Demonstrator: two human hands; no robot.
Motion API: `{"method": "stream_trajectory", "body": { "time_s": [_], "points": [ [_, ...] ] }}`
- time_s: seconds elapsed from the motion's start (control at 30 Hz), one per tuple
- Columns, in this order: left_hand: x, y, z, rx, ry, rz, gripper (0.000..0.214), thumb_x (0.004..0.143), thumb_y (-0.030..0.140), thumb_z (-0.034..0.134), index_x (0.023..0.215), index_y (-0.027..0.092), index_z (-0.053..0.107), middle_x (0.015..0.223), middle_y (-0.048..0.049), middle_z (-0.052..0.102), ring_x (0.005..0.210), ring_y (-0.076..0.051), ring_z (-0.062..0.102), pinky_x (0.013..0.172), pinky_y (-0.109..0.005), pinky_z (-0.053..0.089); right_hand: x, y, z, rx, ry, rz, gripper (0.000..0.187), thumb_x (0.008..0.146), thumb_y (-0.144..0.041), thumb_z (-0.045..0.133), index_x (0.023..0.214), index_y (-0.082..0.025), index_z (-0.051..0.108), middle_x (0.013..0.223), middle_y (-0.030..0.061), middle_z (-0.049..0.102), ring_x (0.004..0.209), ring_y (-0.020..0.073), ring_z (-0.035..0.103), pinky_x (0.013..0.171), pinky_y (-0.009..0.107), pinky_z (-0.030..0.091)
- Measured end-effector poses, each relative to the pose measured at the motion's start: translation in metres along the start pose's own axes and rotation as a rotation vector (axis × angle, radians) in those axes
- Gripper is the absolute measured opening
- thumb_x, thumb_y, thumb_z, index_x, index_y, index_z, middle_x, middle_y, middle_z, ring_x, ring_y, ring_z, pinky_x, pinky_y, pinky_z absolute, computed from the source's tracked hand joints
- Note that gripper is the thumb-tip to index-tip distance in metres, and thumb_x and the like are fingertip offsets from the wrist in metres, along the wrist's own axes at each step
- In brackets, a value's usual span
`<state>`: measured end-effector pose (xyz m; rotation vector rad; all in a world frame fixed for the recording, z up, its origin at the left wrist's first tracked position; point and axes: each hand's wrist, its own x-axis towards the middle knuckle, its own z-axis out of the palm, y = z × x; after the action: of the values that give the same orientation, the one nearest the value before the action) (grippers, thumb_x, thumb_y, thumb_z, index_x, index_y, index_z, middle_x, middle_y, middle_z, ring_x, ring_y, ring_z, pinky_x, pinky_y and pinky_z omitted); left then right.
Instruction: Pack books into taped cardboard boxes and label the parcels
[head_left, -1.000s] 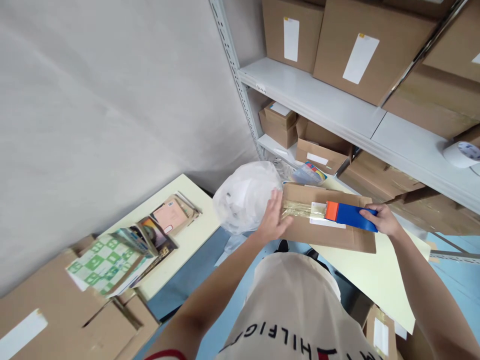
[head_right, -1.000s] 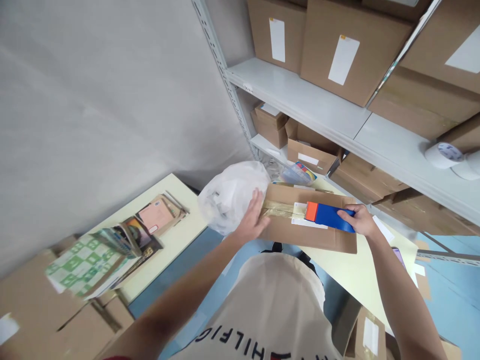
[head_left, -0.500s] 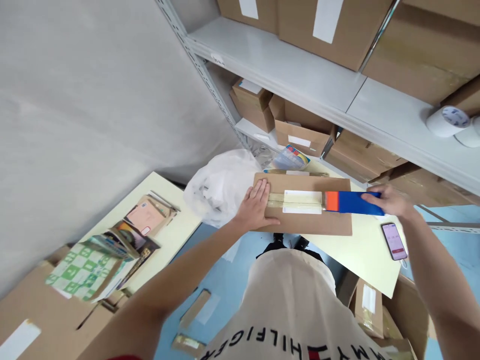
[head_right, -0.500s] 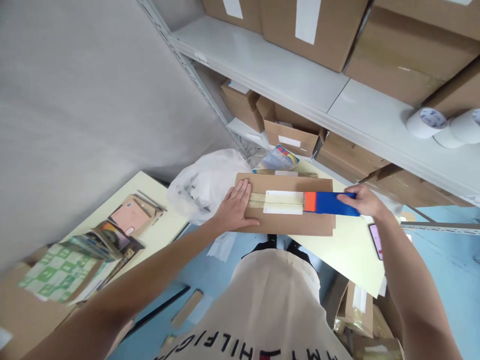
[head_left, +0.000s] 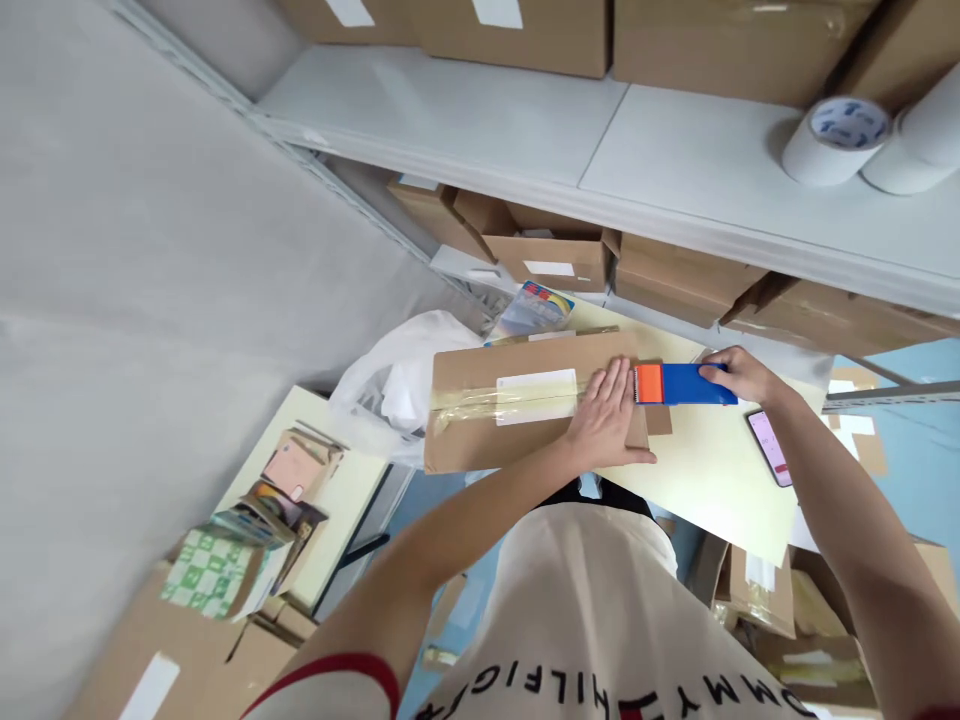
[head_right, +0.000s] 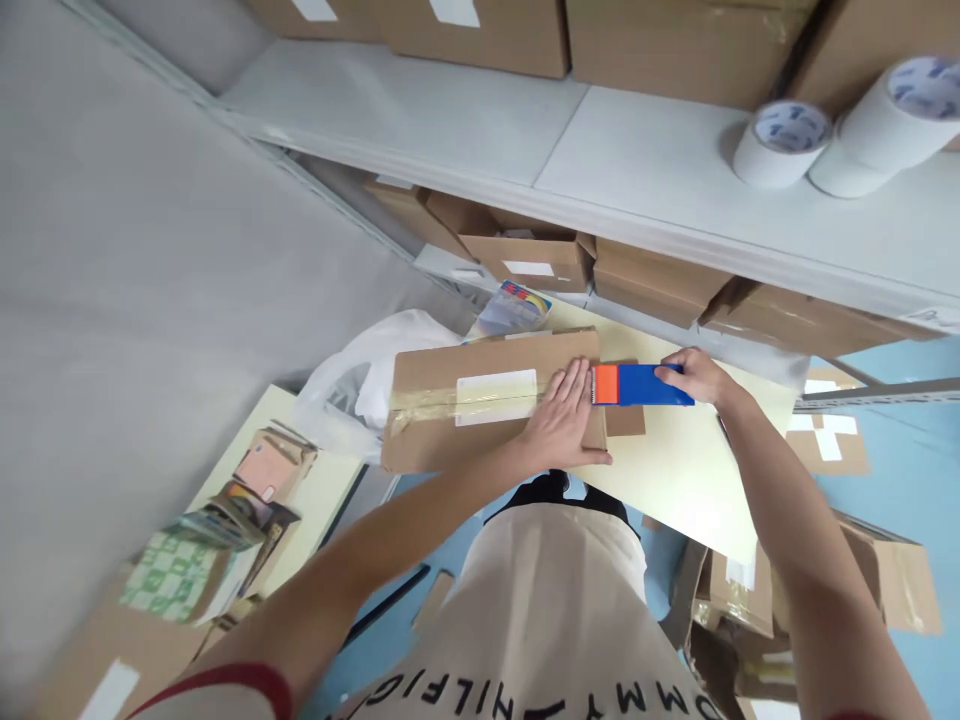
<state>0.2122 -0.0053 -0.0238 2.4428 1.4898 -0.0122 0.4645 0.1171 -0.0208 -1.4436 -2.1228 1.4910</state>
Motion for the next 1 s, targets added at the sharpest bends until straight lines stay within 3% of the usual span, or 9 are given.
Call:
{"method": "stream_trajectory", "body": {
  "time_s": [0.17,0.27,0.37,0.47,0.63,0.77,0.83,0.93,1.0],
  "points": [
    [0.003,0.001,-0.006,0.013,-0.057,-0.045,0.127,0.067,0.082,0.058,0.153,-0.003,0.021,0.161,-0.0294,0.017,0.151,-0.041,0.014,0.120,-0.051,0.013,-0.015,0.034,-0.024,-0.054,-0.038,0.095,0.061,0.066,-0.079,0.060,0.058,-0.019,0.060,0.050,0.0020,0.055,0.047,0.0143,0.050,0.046,0.028,0.038],
    [0.004,0.003,-0.014,0.052,-0.071,-0.029,0.117,0.067,0.077,0.064,0.154,0.007,0.029,0.161,-0.0265,0.021,0.149,-0.044,0.017,0.117,-0.054,0.017,-0.021,0.024,-0.034,-0.316,-0.048,0.167,0.061,0.071,-0.079,0.054,0.057,-0.020,0.062,0.053,0.0039,0.059,0.056,0.0186,0.057,0.053,0.030,0.042],
    [0.013,0.009,-0.022,0.081,-0.088,-0.032,0.113,0.060,0.077,0.071,0.149,0.013,0.041,0.158,-0.0252,0.028,0.144,-0.048,0.024,0.111,-0.057,0.026,-0.012,-0.009,-0.018,-0.649,-0.012,0.182,0.058,0.074,-0.077,0.054,0.064,-0.021,0.069,0.064,0.0077,0.065,0.075,0.0266,0.063,0.065,0.034,0.044],
    [0.021,0.011,-0.027,0.074,-0.106,-0.050,0.118,0.047,0.081,0.075,0.139,0.011,0.052,0.153,-0.0279,0.033,0.136,-0.050,0.033,0.103,-0.057,0.034,0.001,-0.040,0.010,-0.760,0.070,0.038,0.048,0.078,-0.066,0.060,0.074,-0.020,0.074,0.073,0.0120,0.068,0.087,0.0320,0.065,0.081,0.043,0.041],
    [0.027,0.003,-0.025,0.059,-0.061,0.076,0.092,0.052,0.076,0.075,0.119,0.014,0.067,0.153,-0.0225,0.038,0.141,-0.045,0.028,0.114,-0.061,0.018,-0.009,-0.052,0.029,-0.819,0.153,-0.028,0.043,0.085,-0.057,0.058,0.076,-0.019,0.074,0.070,0.0128,0.069,0.082,0.0302,0.065,0.088,0.047,0.034],
    [0.033,-0.001,-0.021,0.032,-0.097,0.262,0.057,0.069,0.063,0.070,0.103,0.018,0.074,0.148,-0.0144,0.050,0.144,-0.038,0.031,0.120,-0.060,0.009,-0.047,-0.029,0.029,-0.787,0.378,0.180,0.052,0.089,-0.059,0.047,0.077,-0.015,0.073,0.067,0.0142,0.068,0.071,0.0277,0.065,0.084,0.044,0.036],
    [0.034,-0.001,-0.018,0.027,-0.074,0.316,0.043,0.080,0.055,0.064,0.101,0.019,0.075,0.145,-0.0125,0.053,0.144,-0.035,0.034,0.121,-0.060,0.010,-0.072,-0.006,0.042,-0.725,0.484,0.315,0.052,0.090,-0.057,0.043,0.078,-0.013,0.071,0.065,0.0143,0.067,0.067,0.0282,0.064,0.080,0.043,0.038],
    [0.032,0.002,-0.012,0.022,-0.001,0.386,0.027,0.094,0.036,0.054,0.101,0.020,0.074,0.139,-0.0113,0.060,0.139,-0.029,0.043,0.121,-0.058,0.019,-0.108,0.033,0.088,-0.590,0.571,0.459,0.039,0.087,-0.043,0.042,0.090,-0.013,0.067,0.068,0.0128,0.068,0.067,0.0291,0.064,0.074,0.040,0.041],
    [0.028,0.004,-0.007,0.016,0.026,0.447,0.026,0.097,0.023,0.047,0.101,0.020,0.073,0.129,-0.0103,0.066,0.132,-0.025,0.052,0.119,-0.054,0.027,-0.124,0.057,0.129,-0.518,0.601,0.486,0.036,0.080,-0.035,0.047,0.101,-0.011,0.064,0.086,0.0168,0.071,0.081,0.0319,0.066,0.076,0.041,0.044]
  ]
}}
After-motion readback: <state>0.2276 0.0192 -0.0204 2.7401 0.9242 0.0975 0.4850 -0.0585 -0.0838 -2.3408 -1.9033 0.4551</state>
